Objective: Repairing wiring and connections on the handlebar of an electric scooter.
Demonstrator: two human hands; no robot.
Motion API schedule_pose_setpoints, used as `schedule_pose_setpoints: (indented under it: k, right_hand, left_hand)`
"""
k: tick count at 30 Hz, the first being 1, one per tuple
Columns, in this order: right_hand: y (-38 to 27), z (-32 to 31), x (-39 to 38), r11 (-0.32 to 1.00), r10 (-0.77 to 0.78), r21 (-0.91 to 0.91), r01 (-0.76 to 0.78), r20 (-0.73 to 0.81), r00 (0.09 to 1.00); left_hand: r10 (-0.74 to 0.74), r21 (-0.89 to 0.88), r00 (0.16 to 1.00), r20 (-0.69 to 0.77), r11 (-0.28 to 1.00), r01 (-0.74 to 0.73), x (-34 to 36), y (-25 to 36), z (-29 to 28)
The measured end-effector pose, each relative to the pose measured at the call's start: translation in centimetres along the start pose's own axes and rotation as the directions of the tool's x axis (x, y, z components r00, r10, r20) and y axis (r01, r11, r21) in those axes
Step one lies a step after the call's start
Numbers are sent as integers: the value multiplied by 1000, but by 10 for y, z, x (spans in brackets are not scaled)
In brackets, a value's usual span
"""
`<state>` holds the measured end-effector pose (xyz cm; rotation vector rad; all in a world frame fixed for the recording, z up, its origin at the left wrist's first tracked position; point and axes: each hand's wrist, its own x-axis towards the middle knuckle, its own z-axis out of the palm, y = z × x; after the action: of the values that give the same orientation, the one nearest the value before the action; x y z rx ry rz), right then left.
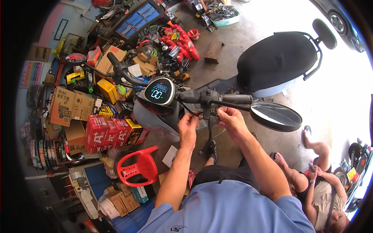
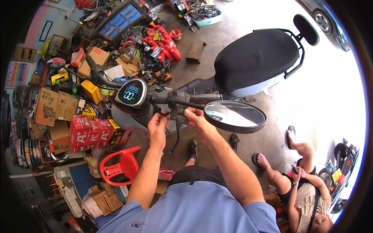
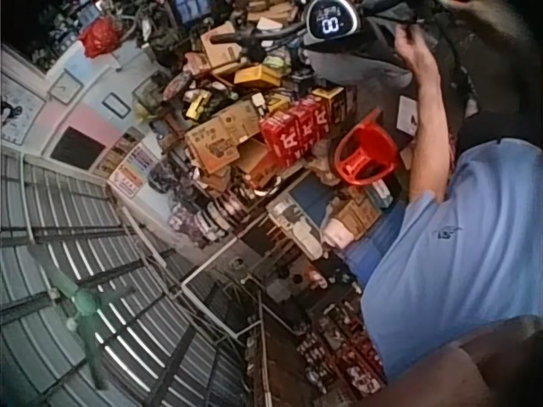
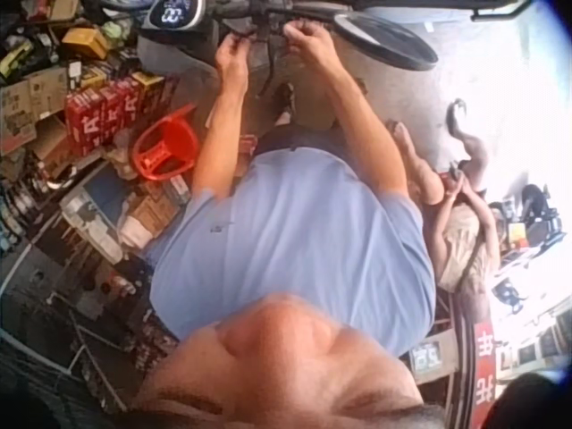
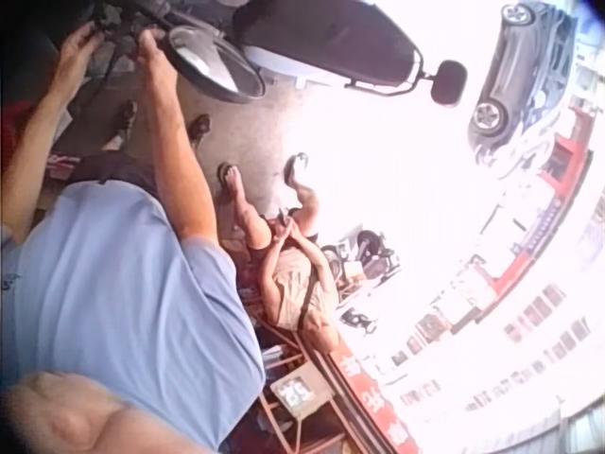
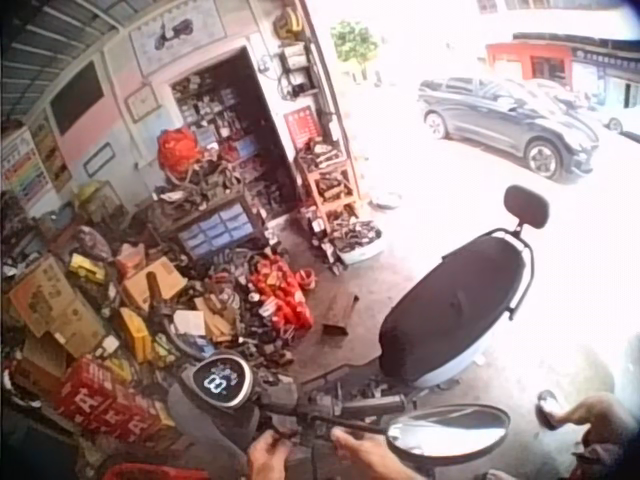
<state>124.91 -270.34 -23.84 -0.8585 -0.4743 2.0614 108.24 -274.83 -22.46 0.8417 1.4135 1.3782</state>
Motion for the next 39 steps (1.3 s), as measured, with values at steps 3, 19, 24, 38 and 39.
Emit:
schedule_pose_setpoints:
  k: [3, 19, 24, 38, 39]
  right_hand:
    - [-2, -2, 2, 1000, 21, -4, -21, 25, 999]
    - [-3, -3, 6, 997, 78, -18, -77, 6, 997]
    - [-8, -2, 2, 993, 115, -16, -115, 7, 993]
    - [-1, -1, 9, 991, 34, -124, -44, -78, 996]
    - [-1, 0, 9, 991, 43, -120, -51, -66, 997]
  left_hand:
    - [-31, -32, 999, -34, 999, 30, 0, 0, 0]
    - [-41, -53, 990, -136, 998, 35, -9, 2, 7]
    - [-35, -17, 990, -136, 999, 33, -11, 5, 9]
    - [-35, -118, 995, -93, 993, 24, -10, 3, 13]
    - [-53, -153, 994, -99, 987, 37, -11, 3, 13]
